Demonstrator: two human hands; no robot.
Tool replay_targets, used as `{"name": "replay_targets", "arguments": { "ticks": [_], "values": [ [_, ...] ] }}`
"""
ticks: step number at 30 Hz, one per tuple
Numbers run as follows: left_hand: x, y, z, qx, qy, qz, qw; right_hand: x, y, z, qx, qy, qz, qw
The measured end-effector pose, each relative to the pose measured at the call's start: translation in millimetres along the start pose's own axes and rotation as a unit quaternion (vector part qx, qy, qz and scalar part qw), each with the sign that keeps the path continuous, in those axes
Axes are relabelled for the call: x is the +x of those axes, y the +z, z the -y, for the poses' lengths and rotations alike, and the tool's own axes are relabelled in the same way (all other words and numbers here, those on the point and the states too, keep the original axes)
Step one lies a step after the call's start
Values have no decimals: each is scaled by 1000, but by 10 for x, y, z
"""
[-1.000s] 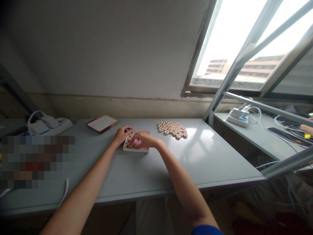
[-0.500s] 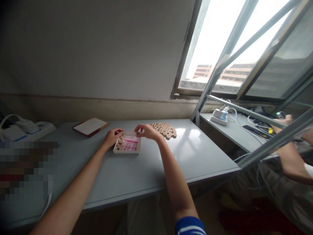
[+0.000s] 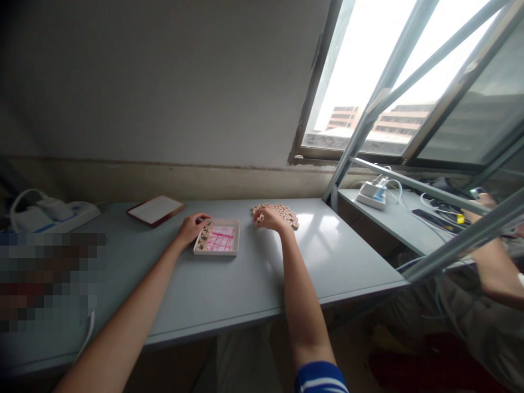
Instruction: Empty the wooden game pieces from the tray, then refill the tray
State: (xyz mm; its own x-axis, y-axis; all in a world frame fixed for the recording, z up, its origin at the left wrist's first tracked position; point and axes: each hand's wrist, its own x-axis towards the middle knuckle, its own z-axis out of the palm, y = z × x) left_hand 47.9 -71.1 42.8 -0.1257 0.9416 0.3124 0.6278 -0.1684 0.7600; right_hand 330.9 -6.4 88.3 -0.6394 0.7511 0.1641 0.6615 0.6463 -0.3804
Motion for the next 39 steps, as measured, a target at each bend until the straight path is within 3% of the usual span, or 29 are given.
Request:
{"name": "replay_targets", "arguments": {
  "ticks": [3,7,10,15,23,27,31,39],
  "values": [
    [-4,1,-1,-7,-13,4,1000,53,35,117,15,-16,-16,1000],
    [-2,-10,-25,-41,-17,35,998,177,247,491,5,-88,-76,993],
    [-1,-27,-58,-96,-13,68,993,230,445,811,-45,-153,-54,986],
    [-1,-39,-90,-132,-19,87,987,225,626,1037,-82,-145,-60,984],
    [1,-22,-54,-106,2,90,990,267,483,854,-38,-105,-109,988],
    [-12,-17,-45,-95,-3,95,991,267,386,644,-84,-11,-170,982],
    [-21,-14,-39,-93,-6,98,991,252,436,441,-155,66,-209,963],
    [-31,-26,-60,-86,-3,98,991,285,521,350,-215,79,-209,951]
  ]
}}
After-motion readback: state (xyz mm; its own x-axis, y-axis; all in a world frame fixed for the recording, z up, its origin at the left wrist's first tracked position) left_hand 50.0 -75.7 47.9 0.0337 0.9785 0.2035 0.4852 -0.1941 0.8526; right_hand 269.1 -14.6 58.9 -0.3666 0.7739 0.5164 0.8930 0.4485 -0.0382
